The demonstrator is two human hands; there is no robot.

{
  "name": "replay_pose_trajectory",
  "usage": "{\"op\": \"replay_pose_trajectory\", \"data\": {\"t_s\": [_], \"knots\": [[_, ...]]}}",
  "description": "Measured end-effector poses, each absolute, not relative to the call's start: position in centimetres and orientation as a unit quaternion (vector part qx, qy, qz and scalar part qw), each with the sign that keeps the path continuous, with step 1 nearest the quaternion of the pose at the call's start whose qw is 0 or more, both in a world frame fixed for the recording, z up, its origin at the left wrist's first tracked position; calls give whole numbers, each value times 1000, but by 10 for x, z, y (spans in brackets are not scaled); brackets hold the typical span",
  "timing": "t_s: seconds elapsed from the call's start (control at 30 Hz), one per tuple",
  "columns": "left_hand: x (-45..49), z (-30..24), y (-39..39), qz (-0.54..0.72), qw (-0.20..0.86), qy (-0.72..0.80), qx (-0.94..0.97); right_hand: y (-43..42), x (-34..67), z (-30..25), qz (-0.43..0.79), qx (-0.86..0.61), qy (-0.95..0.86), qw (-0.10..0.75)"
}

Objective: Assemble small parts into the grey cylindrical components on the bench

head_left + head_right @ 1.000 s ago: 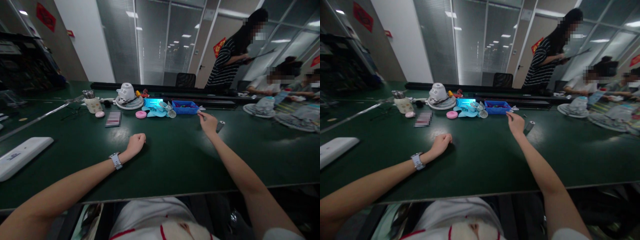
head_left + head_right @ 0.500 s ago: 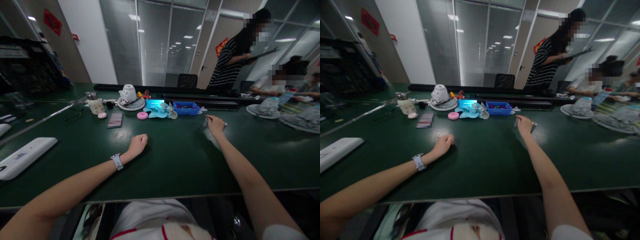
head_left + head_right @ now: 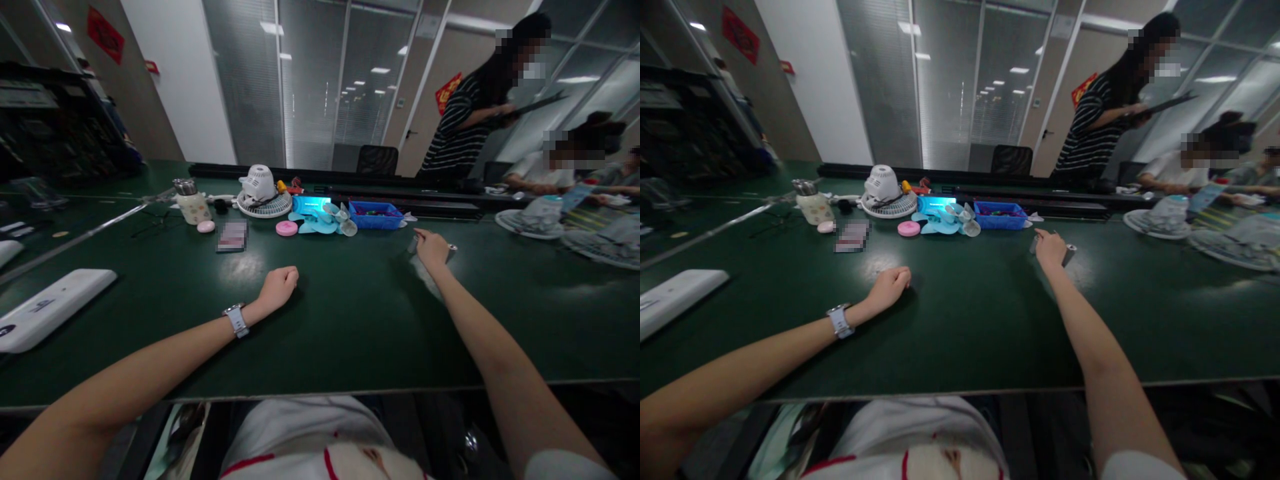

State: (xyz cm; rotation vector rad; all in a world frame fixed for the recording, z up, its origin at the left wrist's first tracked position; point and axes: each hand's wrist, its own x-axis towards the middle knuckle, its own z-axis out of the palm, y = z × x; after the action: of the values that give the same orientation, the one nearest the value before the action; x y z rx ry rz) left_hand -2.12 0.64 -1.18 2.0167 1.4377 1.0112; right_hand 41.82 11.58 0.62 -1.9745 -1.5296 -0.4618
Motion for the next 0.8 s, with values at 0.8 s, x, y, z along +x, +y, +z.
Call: {"op": "replay_pose_trajectory", "data": {"t_s": [0.8], "knots": [[-21,-8,1,405,252,468,743,80,333,-12,45,-581,-682,441]]}}
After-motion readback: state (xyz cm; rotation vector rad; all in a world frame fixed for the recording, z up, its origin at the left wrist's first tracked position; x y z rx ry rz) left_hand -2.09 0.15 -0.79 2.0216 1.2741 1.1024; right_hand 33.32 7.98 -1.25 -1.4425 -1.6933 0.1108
